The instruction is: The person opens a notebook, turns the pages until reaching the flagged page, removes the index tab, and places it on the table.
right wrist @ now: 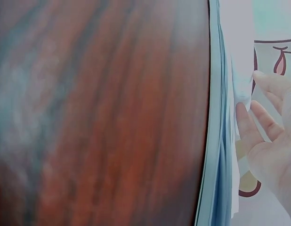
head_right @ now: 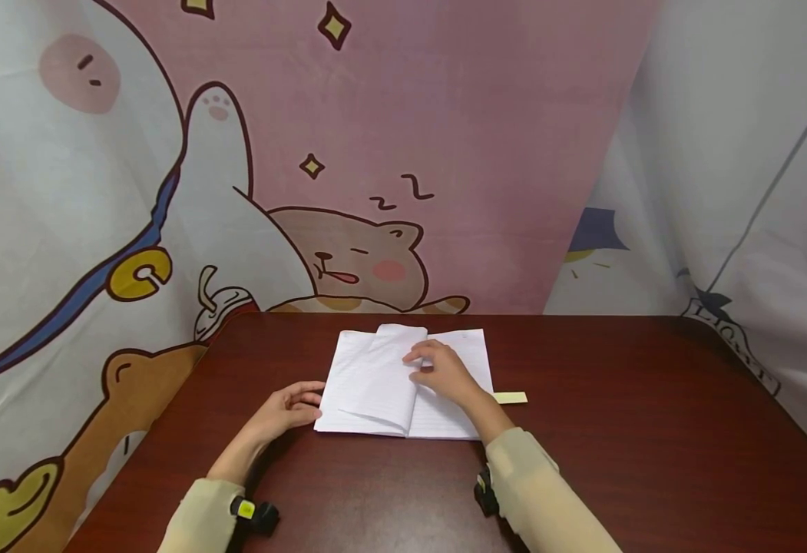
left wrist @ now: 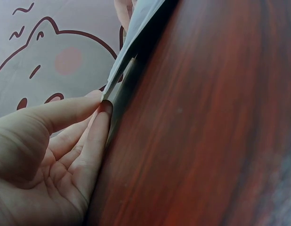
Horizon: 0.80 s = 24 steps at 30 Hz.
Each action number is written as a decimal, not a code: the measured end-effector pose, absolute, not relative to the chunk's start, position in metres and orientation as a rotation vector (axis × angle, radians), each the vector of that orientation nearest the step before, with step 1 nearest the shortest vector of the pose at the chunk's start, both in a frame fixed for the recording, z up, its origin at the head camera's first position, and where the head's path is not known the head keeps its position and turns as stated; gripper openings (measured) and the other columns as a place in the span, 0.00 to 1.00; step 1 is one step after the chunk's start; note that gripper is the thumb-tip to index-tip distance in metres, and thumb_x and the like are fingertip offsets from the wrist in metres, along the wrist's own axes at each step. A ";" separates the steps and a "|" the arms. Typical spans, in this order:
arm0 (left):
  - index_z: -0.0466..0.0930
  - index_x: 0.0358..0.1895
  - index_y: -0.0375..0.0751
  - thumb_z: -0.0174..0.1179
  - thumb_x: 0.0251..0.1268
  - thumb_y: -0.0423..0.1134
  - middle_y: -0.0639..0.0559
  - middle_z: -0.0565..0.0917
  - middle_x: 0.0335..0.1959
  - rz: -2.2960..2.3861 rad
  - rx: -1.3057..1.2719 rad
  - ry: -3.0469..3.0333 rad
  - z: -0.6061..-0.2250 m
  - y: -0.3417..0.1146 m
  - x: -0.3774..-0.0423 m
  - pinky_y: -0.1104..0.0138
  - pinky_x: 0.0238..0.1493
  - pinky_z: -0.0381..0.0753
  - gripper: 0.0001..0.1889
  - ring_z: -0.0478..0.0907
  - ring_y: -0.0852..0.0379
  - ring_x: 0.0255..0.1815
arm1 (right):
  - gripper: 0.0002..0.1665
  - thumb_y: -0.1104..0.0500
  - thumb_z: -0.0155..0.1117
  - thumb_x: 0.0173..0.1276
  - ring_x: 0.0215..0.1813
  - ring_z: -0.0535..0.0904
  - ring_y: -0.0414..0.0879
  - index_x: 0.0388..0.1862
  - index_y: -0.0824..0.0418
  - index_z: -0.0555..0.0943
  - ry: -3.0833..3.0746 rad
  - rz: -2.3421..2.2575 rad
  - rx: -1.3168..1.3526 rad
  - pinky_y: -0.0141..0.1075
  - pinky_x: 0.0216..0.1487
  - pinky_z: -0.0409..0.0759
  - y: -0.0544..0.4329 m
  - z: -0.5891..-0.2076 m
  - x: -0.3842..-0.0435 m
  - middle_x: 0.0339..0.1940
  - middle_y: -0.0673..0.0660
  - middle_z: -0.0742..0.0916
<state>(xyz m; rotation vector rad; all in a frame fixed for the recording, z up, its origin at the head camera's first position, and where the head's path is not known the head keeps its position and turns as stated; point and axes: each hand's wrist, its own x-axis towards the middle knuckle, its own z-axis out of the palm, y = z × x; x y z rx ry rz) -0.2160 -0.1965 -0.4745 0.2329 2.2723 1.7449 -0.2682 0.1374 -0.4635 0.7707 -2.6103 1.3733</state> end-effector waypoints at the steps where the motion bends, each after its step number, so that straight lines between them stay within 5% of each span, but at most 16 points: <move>1: 0.71 0.67 0.31 0.66 0.63 0.31 0.34 0.81 0.52 1.745 0.233 2.271 -0.475 -0.197 -0.216 0.71 0.44 0.83 0.29 0.79 0.60 0.41 | 0.14 0.69 0.72 0.59 0.61 0.78 0.62 0.46 0.67 0.86 -2.613 1.369 0.772 0.45 0.56 0.83 0.137 -0.464 -0.268 0.56 0.68 0.83; 24: 0.70 0.68 0.31 0.64 0.66 0.33 0.35 0.80 0.52 1.755 0.235 2.234 -0.474 -0.198 -0.215 0.69 0.46 0.84 0.28 0.80 0.60 0.43 | 0.13 0.69 0.71 0.59 0.62 0.77 0.62 0.44 0.66 0.86 -2.664 1.339 0.846 0.46 0.60 0.80 0.119 -0.468 -0.265 0.56 0.67 0.83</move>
